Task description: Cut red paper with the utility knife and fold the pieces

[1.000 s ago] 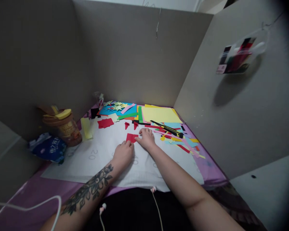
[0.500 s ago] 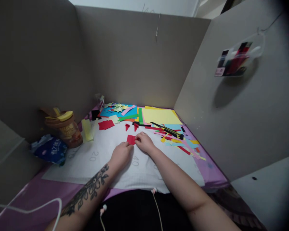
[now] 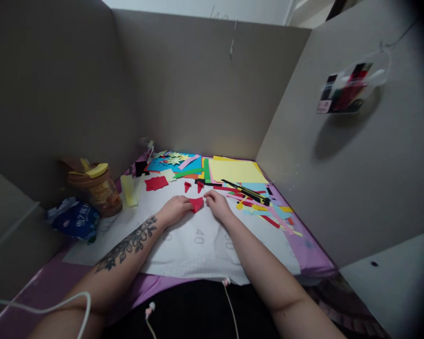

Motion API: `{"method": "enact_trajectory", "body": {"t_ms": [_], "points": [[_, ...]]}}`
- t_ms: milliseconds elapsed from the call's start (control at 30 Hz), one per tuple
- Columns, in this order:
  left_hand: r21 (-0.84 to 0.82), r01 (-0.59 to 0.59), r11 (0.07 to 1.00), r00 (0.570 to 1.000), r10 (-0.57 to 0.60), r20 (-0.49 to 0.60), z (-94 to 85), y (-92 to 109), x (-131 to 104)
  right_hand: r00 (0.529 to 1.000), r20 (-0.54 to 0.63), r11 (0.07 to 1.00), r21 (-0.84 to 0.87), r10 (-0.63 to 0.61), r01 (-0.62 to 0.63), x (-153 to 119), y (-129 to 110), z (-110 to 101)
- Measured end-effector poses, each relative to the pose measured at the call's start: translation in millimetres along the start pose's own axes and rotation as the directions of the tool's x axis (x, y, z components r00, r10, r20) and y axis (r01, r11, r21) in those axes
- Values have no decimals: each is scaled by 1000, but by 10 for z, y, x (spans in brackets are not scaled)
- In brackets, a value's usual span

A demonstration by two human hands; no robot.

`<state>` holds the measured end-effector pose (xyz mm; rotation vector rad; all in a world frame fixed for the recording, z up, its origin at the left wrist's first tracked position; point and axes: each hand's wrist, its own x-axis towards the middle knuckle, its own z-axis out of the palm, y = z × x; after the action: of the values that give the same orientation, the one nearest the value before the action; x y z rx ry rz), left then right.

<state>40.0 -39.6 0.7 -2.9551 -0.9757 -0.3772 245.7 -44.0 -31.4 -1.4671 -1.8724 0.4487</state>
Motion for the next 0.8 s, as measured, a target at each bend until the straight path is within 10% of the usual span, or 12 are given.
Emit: {"method": "enact_trajectory", "body": {"t_ms": [300, 800], "points": [[-66, -9, 998, 999, 5, -46, 84, 24, -70, 887, 228, 913, 21, -402, 408, -106, -155, -72], [-348, 203, 915, 977, -210, 17, 95, -111, 25, 829, 365, 860, -128, -423, 495, -178, -123, -134]]}}
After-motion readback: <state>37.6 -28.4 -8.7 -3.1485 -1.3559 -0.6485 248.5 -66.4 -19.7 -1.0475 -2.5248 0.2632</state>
